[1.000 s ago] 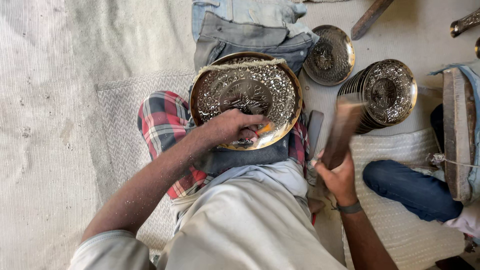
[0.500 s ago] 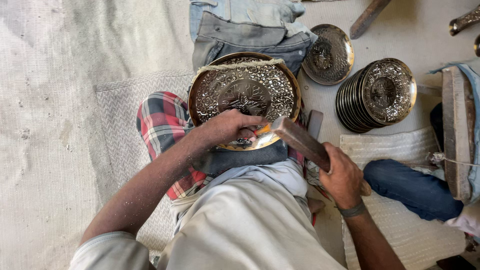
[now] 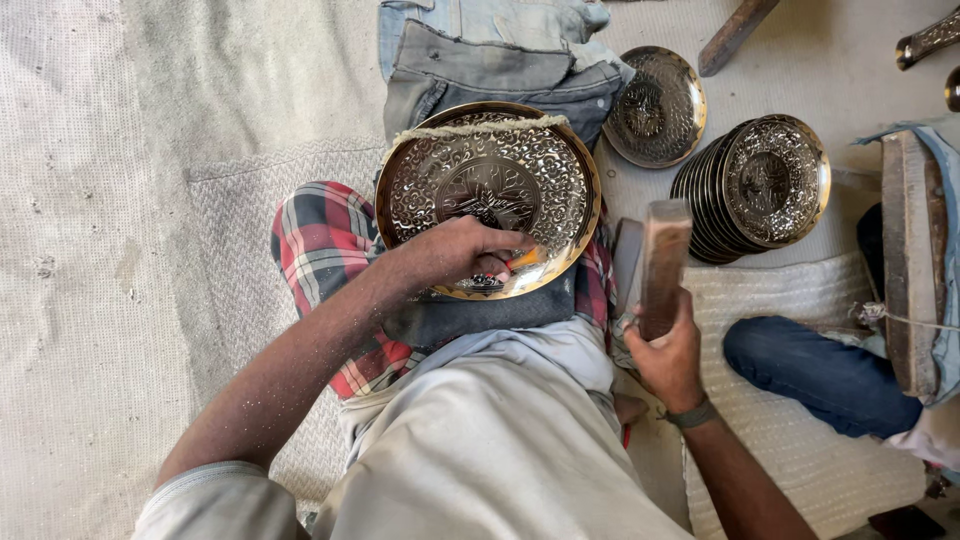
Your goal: The person uses a chisel and hammer to engrave a decorative pattern into a brass plate. They repeatedly strike the chisel to create a textured design on the plate's surface.
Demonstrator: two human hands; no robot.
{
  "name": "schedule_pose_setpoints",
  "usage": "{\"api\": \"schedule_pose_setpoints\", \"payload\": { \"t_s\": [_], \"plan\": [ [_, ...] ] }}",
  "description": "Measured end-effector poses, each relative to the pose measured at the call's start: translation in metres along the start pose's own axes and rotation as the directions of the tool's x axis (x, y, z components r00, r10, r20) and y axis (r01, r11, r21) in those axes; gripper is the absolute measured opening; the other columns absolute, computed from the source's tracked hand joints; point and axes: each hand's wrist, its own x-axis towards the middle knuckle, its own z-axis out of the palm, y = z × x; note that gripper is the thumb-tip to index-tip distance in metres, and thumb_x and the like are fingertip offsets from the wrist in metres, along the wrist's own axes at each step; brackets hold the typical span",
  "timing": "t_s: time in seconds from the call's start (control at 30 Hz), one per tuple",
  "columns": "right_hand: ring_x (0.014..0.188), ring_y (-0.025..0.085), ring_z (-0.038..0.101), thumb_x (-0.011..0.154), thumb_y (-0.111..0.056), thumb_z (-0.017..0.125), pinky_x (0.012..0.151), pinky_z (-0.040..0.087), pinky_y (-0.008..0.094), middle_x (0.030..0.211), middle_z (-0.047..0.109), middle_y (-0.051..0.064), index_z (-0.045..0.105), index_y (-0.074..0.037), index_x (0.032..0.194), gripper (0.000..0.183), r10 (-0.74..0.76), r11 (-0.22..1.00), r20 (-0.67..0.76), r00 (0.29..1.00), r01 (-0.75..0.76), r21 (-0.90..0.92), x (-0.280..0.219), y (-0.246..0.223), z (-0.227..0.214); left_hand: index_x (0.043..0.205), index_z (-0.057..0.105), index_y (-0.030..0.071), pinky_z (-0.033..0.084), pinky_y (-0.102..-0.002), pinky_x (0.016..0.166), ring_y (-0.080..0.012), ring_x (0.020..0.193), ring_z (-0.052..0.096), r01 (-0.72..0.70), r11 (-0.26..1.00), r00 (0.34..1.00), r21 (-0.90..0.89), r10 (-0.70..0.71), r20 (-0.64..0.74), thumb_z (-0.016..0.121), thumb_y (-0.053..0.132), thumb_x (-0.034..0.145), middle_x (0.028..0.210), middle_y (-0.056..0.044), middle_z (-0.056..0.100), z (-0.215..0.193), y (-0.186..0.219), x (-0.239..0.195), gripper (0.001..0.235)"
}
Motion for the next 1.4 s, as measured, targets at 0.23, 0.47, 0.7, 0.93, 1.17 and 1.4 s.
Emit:
{"api": "schedule_pose_setpoints", "payload": {
  "t_s": [0.23, 0.47, 0.7, 0.93, 1.17, 1.4],
  "plan": [
    [0.099, 0.03, 0.072, 0.074, -0.002, 0.073, 0.084, 0.057, 0.04, 0.114, 0.072, 0.013, 0.057, -0.01, 0.135, 0.064, -0.118, 0.98, -0.002, 0.993, 0.117, -0.161, -0.002, 0.011, 0.001, 0.138, 0.061, 0.016, 0.059, -0.042, 0.079, -0.0286, 0.092, 0.078, 0.036, 0.999, 0.999, 0.004, -0.036, 0.022, 0.074, 0.022, 0.089, 0.102, -0.012, 0.078, 0.0, -0.003, -0.001, 0.051],
    [0.104, 0.036, 0.069, 0.078, -0.001, 0.077, 0.084, 0.055, 0.043, 0.12, 0.074, 0.019, 0.06, -0.01, 0.136, 0.061, -0.057, 0.946, 0.073, 0.996, 0.078, -0.316, -0.006, 0.002, 0.004, 0.138, 0.061, 0.013, 0.059, -0.041, 0.08, -0.0276, 0.094, 0.077, -0.009, 1.0, 1.0, -0.004, 0.009, 0.014, 0.074, 0.019, 0.087, 0.104, -0.012, 0.078, -0.006, 0.011, -0.001, 0.053],
    [0.094, 0.016, 0.067, 0.081, -0.014, 0.085, 0.084, 0.058, 0.034, 0.115, 0.067, 0.009, 0.049, -0.002, 0.133, 0.064, 0.018, 0.862, 0.046, 0.999, -0.039, 0.505, 0.039, -0.031, 0.027, 0.137, 0.057, 0.006, 0.064, -0.033, 0.083, -0.0187, 0.094, 0.079, 0.02, 1.0, 0.867, -0.019, -0.027, -0.498, 0.073, 0.019, 0.096, 0.103, -0.009, 0.078, -0.029, 0.026, -0.035, 0.047],
    [0.09, 0.014, 0.068, 0.083, -0.01, 0.086, 0.085, 0.058, 0.03, 0.112, 0.068, 0.01, 0.051, -0.001, 0.132, 0.062, -0.247, 0.9, -0.029, 0.969, 0.24, 0.363, 0.106, -0.059, 0.029, 0.138, 0.057, 0.005, 0.063, -0.032, 0.084, -0.0193, 0.095, 0.077, 0.126, 0.992, 0.76, 0.027, -0.079, -0.645, 0.079, 0.017, 0.094, 0.107, -0.013, 0.077, 0.007, 0.03, -0.055, 0.05],
    [0.095, 0.013, 0.068, 0.088, -0.011, 0.086, 0.088, 0.058, 0.03, 0.107, 0.069, 0.009, 0.05, -0.002, 0.142, 0.066, -0.245, 0.909, -0.042, 0.969, 0.244, 0.338, 0.104, -0.052, 0.016, 0.14, 0.054, 0.007, 0.062, -0.029, 0.077, -0.0133, 0.088, 0.074, 0.191, 0.906, 0.559, -0.377, -0.416, -0.717, 0.078, 0.014, 0.092, 0.098, -0.012, 0.079, 0.046, 0.035, -0.047, 0.054],
    [0.101, 0.025, 0.067, 0.074, -0.013, 0.088, 0.087, 0.056, 0.033, 0.116, 0.066, 0.019, 0.048, -0.001, 0.142, 0.08, -0.412, 0.908, 0.087, 0.907, 0.401, 0.12, 0.073, -0.062, -0.018, 0.131, 0.054, 0.004, 0.059, -0.028, 0.071, -0.013, 0.08, 0.076, 0.318, 0.906, 0.309, -0.279, -0.377, -0.873, 0.077, 0.008, 0.095, 0.091, -0.011, 0.078, 0.098, 0.04, -0.049, 0.043]
  ]
}}
